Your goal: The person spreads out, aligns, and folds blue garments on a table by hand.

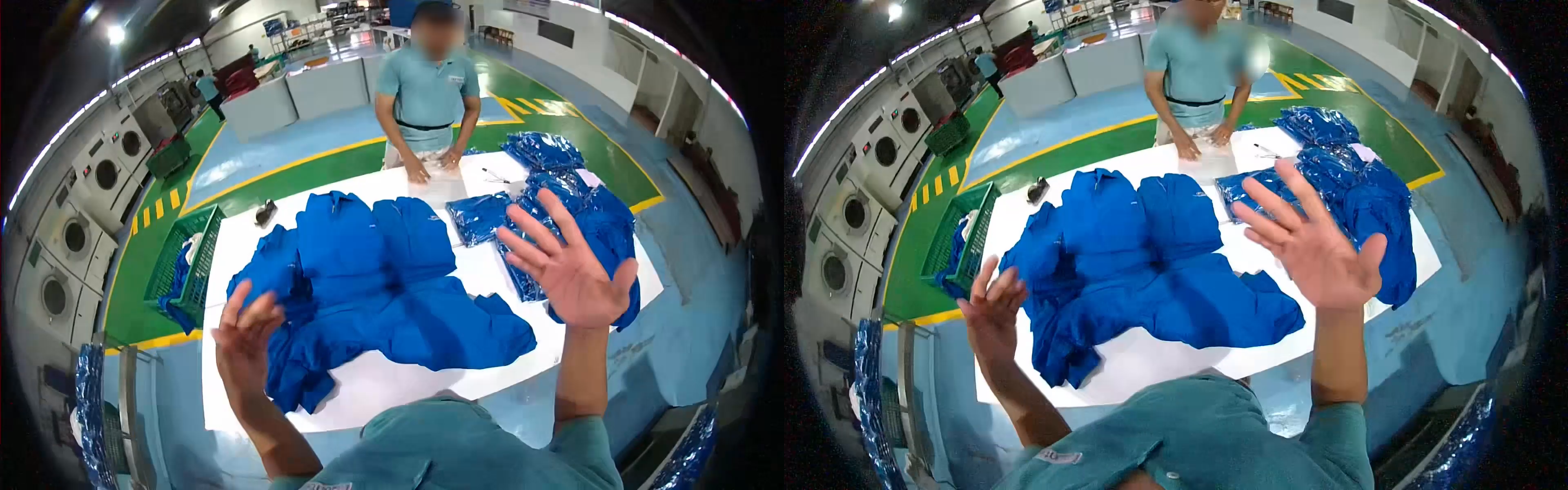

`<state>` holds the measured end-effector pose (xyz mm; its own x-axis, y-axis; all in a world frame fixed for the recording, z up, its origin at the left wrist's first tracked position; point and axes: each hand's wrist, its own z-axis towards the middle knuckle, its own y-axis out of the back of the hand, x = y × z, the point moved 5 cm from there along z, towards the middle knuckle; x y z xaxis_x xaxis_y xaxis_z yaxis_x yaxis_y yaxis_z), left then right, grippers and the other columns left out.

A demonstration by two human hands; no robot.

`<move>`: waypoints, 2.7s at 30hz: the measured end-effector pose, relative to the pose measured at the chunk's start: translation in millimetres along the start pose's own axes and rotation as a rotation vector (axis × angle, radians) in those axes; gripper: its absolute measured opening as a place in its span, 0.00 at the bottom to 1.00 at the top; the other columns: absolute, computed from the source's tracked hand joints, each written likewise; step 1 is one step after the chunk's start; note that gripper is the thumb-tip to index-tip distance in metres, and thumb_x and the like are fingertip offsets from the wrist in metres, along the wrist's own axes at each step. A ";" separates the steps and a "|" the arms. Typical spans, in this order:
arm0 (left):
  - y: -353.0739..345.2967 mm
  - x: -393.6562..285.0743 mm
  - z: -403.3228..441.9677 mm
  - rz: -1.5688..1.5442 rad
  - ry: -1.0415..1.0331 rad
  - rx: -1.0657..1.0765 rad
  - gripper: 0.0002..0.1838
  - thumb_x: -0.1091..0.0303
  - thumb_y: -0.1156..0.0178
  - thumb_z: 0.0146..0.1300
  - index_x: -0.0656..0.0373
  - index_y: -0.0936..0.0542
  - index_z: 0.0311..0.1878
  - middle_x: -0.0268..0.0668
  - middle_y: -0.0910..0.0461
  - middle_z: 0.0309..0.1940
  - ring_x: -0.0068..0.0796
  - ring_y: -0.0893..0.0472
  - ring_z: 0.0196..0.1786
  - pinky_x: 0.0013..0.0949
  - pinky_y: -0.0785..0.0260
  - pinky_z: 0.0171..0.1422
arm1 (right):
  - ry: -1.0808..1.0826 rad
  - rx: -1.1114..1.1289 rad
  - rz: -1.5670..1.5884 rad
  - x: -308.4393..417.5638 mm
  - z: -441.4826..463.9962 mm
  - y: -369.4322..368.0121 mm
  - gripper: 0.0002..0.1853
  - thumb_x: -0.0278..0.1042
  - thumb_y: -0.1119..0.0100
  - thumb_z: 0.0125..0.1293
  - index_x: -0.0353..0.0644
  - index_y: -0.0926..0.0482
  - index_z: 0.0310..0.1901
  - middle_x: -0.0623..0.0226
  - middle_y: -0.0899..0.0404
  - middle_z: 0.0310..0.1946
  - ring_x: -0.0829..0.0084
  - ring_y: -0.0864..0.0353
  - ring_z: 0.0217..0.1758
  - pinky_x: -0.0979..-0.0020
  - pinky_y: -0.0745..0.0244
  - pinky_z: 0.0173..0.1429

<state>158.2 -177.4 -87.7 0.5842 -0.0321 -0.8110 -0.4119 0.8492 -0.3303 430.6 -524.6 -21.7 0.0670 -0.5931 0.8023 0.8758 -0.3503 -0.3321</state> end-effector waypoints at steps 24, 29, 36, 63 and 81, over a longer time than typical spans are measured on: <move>-76.5 8.1 48.2 0.260 -0.195 0.173 0.24 0.43 0.34 0.70 0.58 0.11 0.42 0.42 0.12 0.42 0.34 0.15 0.43 0.37 0.21 0.50 | 0.137 0.007 -0.399 -52.4 2.9 -0.5 0.18 0.47 0.32 0.69 0.38 0.14 0.45 0.63 0.13 0.35 0.65 0.16 0.37 0.69 0.23 0.46; 94.9 195.8 -58.6 0.894 0.569 -0.065 0.15 0.56 0.27 0.66 0.60 0.11 0.37 0.41 0.11 0.35 0.33 0.17 0.33 0.32 0.23 0.43 | -0.812 -0.450 -0.811 -229.2 -138.3 142.2 0.32 0.49 0.30 0.68 0.37 0.25 0.66 0.52 0.17 0.53 0.60 0.18 0.56 0.67 0.25 0.64; 281.5 313.4 -282.8 1.488 1.060 -0.131 0.56 0.37 0.16 0.39 0.52 0.26 0.71 0.55 0.32 0.72 0.64 0.28 0.69 0.58 0.31 0.72 | -0.970 -0.255 -1.575 -382.1 -385.3 175.5 0.59 0.73 0.20 0.43 0.49 0.30 0.74 0.42 0.42 0.75 0.36 0.30 0.69 0.35 0.38 0.73; 365.0 107.5 -91.6 1.558 0.139 -0.540 0.16 0.70 0.46 0.68 0.53 0.21 0.58 0.48 0.14 0.46 0.55 0.16 0.47 0.47 0.25 0.54 | 0.025 -0.532 -1.490 -155.1 -149.7 286.4 0.04 0.23 0.46 0.71 0.42 0.26 0.45 0.62 0.21 0.37 0.63 0.23 0.36 0.64 0.25 0.47; 338.6 -244.9 85.6 1.082 -0.427 -0.468 0.19 0.75 0.53 0.69 0.55 0.19 0.58 0.35 0.16 0.45 0.30 0.22 0.43 0.32 0.31 0.49 | 0.386 -0.332 -1.827 146.1 86.5 312.7 0.17 0.45 0.52 0.85 0.39 0.23 0.46 0.62 0.23 0.34 0.64 0.26 0.34 0.62 0.31 0.45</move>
<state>-64.5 163.2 40.4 -0.0642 0.8112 -0.5812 -0.9787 0.0627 0.1957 755.6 -658.1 34.5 -0.8450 0.5236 0.1089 -0.3775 -0.7282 0.5720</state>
